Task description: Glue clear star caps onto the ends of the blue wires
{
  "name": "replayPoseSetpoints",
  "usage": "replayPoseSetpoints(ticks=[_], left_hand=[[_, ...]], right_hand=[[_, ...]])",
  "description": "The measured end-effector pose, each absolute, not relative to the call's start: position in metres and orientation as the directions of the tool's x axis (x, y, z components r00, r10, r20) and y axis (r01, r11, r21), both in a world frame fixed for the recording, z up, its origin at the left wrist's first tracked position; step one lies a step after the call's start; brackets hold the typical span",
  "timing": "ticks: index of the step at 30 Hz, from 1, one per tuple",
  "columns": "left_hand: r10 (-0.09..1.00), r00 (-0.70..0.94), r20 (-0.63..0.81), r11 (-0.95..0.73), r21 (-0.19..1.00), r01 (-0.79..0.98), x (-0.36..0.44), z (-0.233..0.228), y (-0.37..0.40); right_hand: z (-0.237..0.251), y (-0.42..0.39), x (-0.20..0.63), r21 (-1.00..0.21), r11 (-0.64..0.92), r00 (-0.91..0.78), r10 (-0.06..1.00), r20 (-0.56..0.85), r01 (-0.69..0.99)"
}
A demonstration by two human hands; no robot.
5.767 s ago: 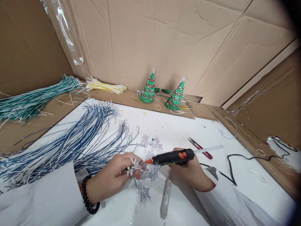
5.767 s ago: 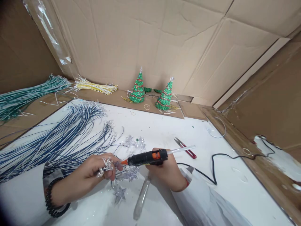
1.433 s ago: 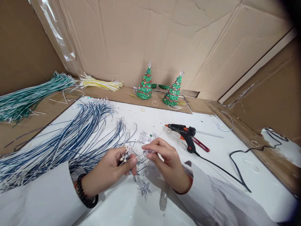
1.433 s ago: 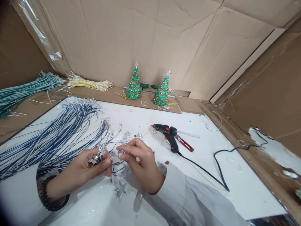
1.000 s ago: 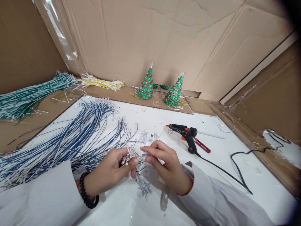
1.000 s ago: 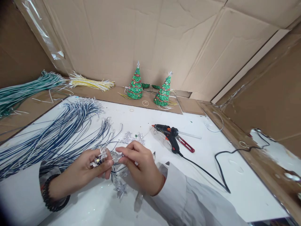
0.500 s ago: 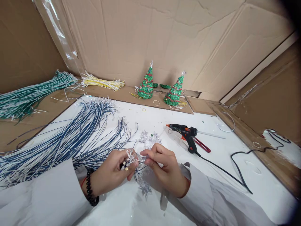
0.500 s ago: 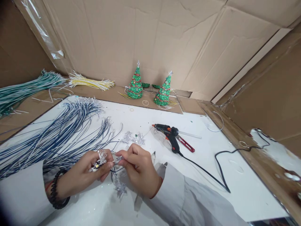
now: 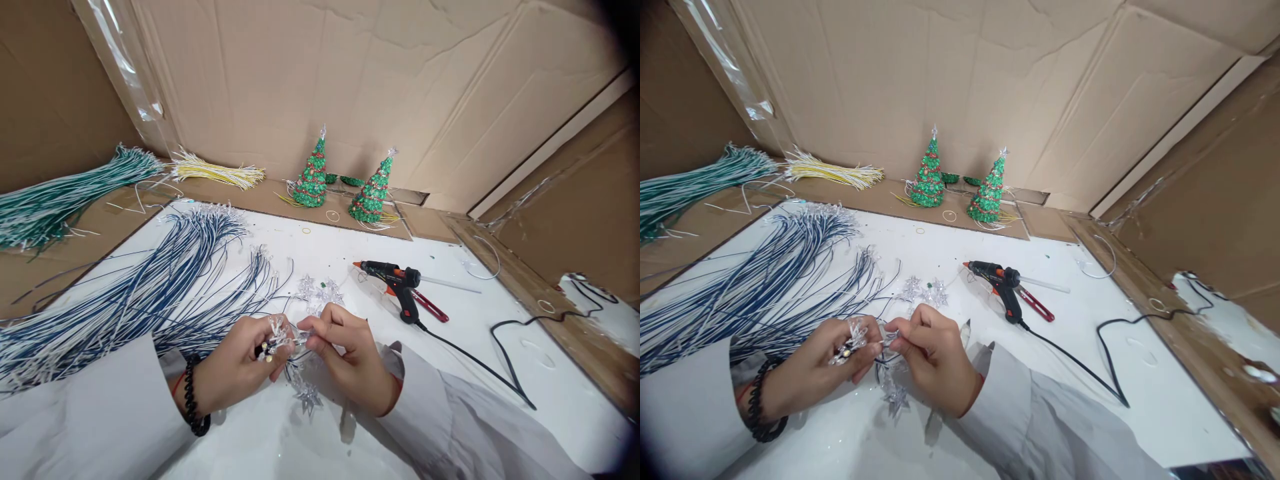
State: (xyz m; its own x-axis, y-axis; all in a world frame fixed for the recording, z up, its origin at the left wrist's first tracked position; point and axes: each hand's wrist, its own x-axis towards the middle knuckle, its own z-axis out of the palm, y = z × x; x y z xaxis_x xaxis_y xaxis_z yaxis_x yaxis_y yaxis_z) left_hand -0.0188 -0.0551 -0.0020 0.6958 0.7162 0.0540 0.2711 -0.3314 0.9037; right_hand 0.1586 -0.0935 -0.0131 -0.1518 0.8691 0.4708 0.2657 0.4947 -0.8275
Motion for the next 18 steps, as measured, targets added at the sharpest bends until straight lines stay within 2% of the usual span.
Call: replayPoseSetpoints(ticks=[18], left_hand=[[0.713, 0.699, 0.057, -0.358, 0.886, 0.294, -0.0189, -0.0026, -0.0551]], right_hand=[[-0.0141, -0.0945, 0.1583, -0.817, 0.513, -0.166, 0.858, 0.485, 0.263]])
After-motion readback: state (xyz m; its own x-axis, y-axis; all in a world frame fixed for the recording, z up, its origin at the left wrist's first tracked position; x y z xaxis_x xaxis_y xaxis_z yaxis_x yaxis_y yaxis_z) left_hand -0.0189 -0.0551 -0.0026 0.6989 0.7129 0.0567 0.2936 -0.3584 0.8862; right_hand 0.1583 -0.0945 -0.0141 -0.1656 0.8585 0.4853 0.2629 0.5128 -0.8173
